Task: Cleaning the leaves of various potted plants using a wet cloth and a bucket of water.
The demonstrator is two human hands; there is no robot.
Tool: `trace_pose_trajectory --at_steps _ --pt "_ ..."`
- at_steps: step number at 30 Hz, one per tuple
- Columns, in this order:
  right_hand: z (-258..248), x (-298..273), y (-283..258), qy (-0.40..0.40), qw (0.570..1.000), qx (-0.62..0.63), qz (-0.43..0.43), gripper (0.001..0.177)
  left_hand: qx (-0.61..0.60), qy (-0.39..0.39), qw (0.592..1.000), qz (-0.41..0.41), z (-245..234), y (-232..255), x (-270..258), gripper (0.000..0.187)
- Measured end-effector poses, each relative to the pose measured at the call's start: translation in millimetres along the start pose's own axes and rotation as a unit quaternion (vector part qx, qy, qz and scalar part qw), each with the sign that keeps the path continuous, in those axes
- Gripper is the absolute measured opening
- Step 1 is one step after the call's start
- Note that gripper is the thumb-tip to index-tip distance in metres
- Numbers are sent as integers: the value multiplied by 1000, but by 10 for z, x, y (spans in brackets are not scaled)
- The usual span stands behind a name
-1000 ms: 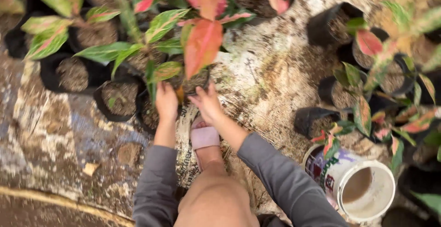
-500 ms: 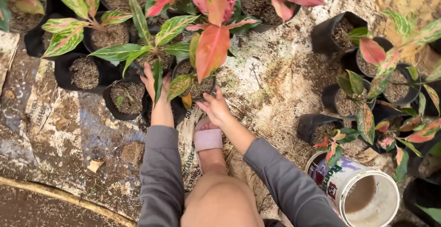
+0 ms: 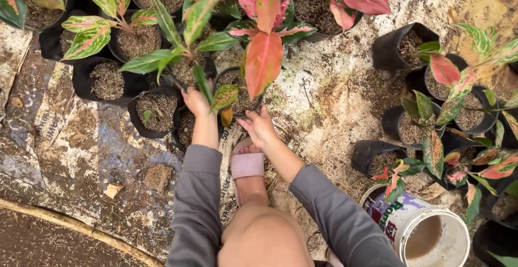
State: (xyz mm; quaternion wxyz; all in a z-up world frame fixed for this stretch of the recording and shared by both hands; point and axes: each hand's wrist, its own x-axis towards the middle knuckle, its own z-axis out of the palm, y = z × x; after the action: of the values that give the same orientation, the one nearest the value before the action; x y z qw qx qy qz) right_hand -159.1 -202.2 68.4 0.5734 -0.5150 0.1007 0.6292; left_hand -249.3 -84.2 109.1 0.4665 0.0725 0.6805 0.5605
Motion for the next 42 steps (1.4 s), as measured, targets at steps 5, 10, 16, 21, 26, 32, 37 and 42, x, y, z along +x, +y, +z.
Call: trace_pose_trajectory --at_steps 5,10,16,21,26,32,37,42 --pt "140 -13 -28 0 999 -33 -8 66 -84 -186 975 -90 -335 -236 279 95" --pt "280 -46 -69 1 998 -56 -22 67 -1 -237 968 -89 -411 -160 91 88" --pt "303 -220 -49 -7 997 -62 -47 75 109 -217 969 52 -713 -417 72 42" --pt "-139 -303 -447 32 995 -68 -58 82 94 -171 953 230 -1004 -361 193 36" --pt "-1362 310 -1370 291 935 82 -184 69 46 -165 938 302 -1175 139 -317 56" --pt "-1138 -12 -3028 316 918 128 -204 79 150 -226 820 505 -1012 383 -980 69" --pt "-1847 470 -3367 276 919 194 -202 62 169 -243 781 551 -896 376 -1050 68" --pt "-1812 567 -3493 247 931 152 -223 25 179 -294 723 600 -776 339 -1070 79"
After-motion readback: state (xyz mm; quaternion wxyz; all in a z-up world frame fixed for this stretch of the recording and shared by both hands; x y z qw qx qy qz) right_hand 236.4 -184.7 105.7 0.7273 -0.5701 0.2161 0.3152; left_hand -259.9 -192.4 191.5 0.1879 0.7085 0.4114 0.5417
